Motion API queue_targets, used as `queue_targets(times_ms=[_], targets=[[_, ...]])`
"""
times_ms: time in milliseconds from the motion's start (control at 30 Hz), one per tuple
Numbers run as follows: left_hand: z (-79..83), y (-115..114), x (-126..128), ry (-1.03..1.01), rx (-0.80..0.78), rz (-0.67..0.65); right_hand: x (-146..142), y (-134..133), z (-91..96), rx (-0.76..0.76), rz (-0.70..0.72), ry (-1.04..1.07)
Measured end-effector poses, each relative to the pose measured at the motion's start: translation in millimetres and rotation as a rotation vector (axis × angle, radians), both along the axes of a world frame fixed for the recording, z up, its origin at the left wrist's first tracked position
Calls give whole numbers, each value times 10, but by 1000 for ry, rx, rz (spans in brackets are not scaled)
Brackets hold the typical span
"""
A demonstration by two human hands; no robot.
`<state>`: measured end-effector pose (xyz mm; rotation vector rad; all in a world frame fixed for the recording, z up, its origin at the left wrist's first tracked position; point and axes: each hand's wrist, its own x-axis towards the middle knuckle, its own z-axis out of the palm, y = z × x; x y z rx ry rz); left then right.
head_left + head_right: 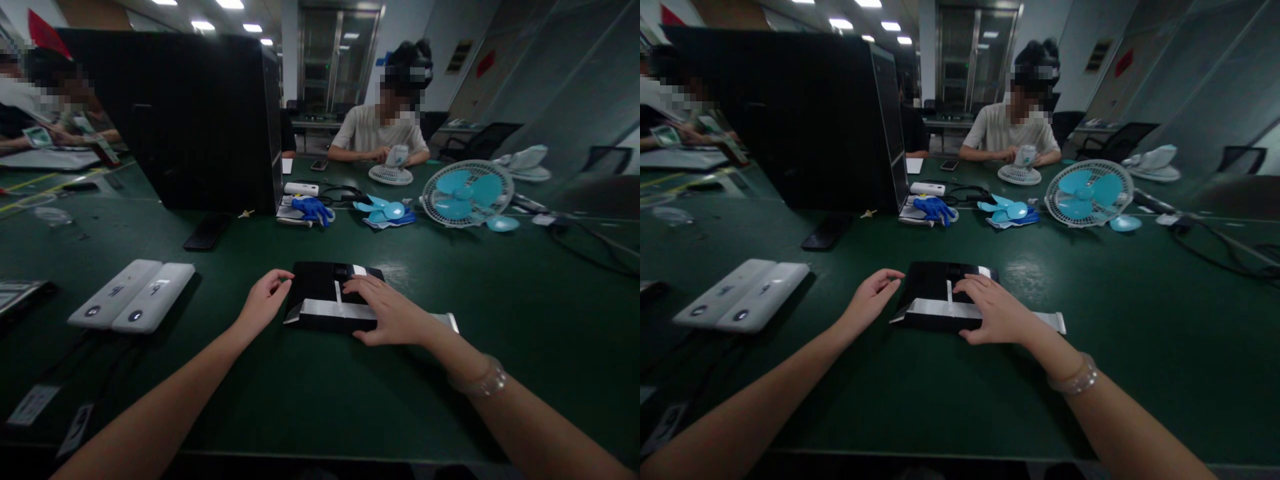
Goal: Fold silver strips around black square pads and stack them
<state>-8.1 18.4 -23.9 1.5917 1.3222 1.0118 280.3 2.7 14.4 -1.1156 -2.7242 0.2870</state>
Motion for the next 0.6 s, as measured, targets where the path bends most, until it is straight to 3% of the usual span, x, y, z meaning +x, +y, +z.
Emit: queue_targets(times_ms=[367, 467, 600], targets=[[-8, 12, -29, 9, -15, -25, 1, 82, 35, 174, -111, -134], [-11, 16, -37, -17, -29, -36, 223, 265, -19, 225, -278, -207], [13, 4, -43, -23, -57, -59, 751, 579, -102, 156, -592, -294]])
